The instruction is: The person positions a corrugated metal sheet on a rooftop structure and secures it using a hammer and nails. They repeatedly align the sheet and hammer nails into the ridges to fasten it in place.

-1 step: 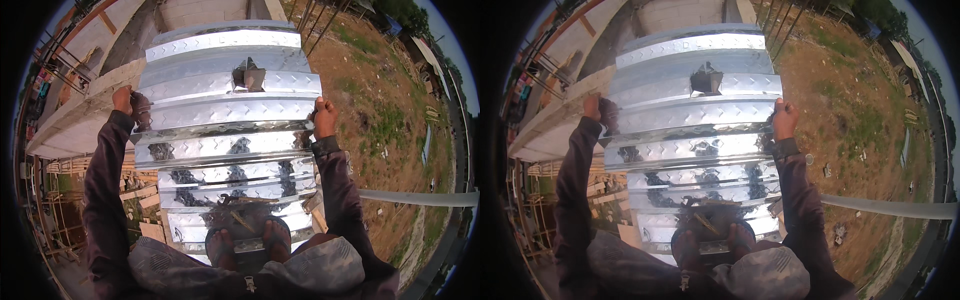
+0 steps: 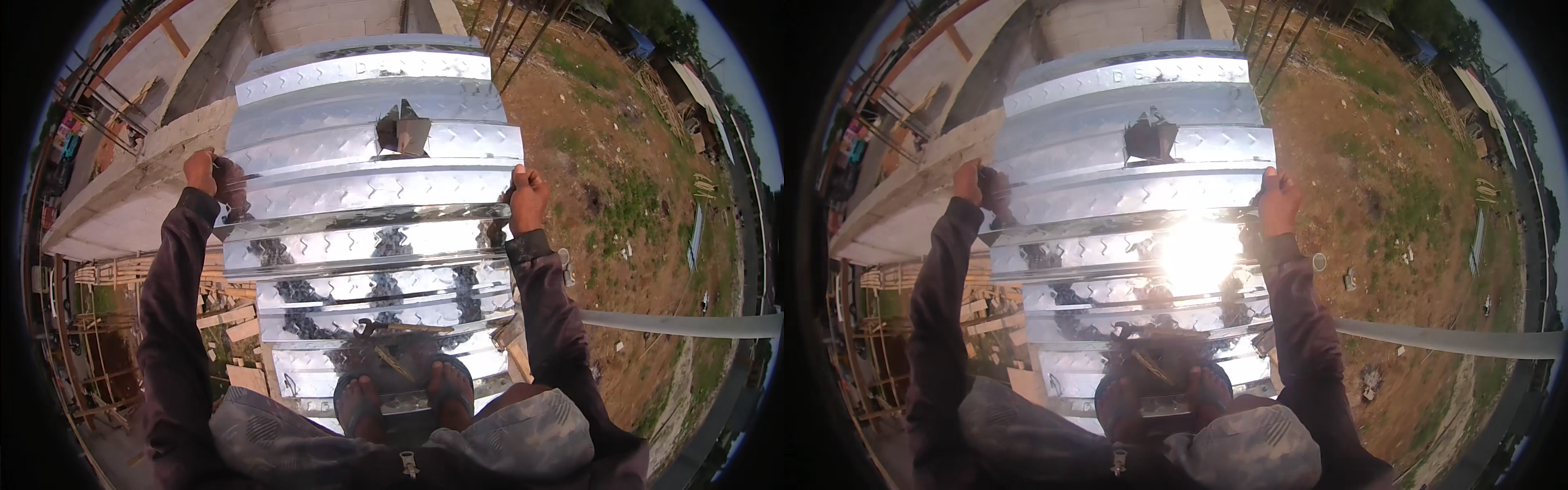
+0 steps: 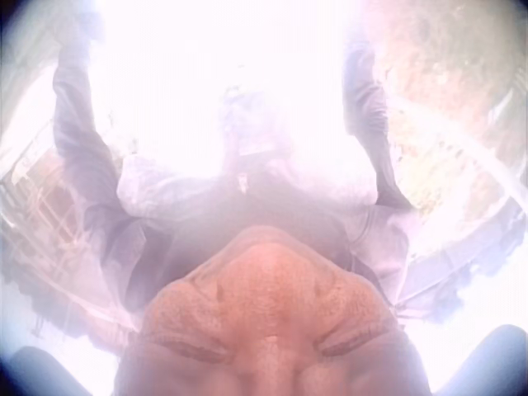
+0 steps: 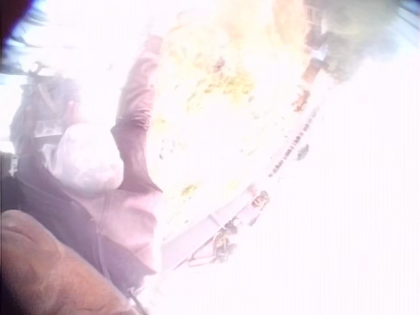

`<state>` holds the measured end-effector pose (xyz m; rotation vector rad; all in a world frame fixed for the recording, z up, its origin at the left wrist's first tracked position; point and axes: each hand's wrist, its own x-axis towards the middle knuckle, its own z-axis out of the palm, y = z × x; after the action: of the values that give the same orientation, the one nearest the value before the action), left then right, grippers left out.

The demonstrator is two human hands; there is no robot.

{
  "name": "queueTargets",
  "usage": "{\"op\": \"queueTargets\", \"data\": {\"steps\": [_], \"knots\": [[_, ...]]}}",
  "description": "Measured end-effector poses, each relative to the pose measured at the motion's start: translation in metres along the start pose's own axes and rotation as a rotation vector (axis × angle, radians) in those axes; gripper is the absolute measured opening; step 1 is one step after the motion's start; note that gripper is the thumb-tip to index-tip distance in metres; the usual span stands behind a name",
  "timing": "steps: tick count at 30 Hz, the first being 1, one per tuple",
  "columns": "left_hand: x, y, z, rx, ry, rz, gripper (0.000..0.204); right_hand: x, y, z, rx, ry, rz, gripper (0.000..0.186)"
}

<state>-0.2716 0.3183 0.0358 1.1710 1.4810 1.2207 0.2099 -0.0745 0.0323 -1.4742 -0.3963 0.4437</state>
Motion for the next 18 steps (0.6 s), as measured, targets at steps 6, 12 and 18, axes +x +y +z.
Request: {"op": "queueTargets", "data": {"steps": [6, 12, 18], "knots": [[0.01, -0.057, -0.043, -0.302, 0.077, -0.117, 0.021, -0.041, 0.021, -0.014, -0.246, 0.057, -0.302, 0.031], [-0.062, -0.064, -0.042, -0.271, 0.158, -0.144, 0.022, -0.096, 0.012, -0.043, 0.019, 0.088, -0.043, 0.031], [-0.077, -0.08, -0.023, -0.217, 0.077, 0.042, 0.018, -0.094, 0.043, -0.065, -0.117, 0.114, 0.01, 0.022]]}}
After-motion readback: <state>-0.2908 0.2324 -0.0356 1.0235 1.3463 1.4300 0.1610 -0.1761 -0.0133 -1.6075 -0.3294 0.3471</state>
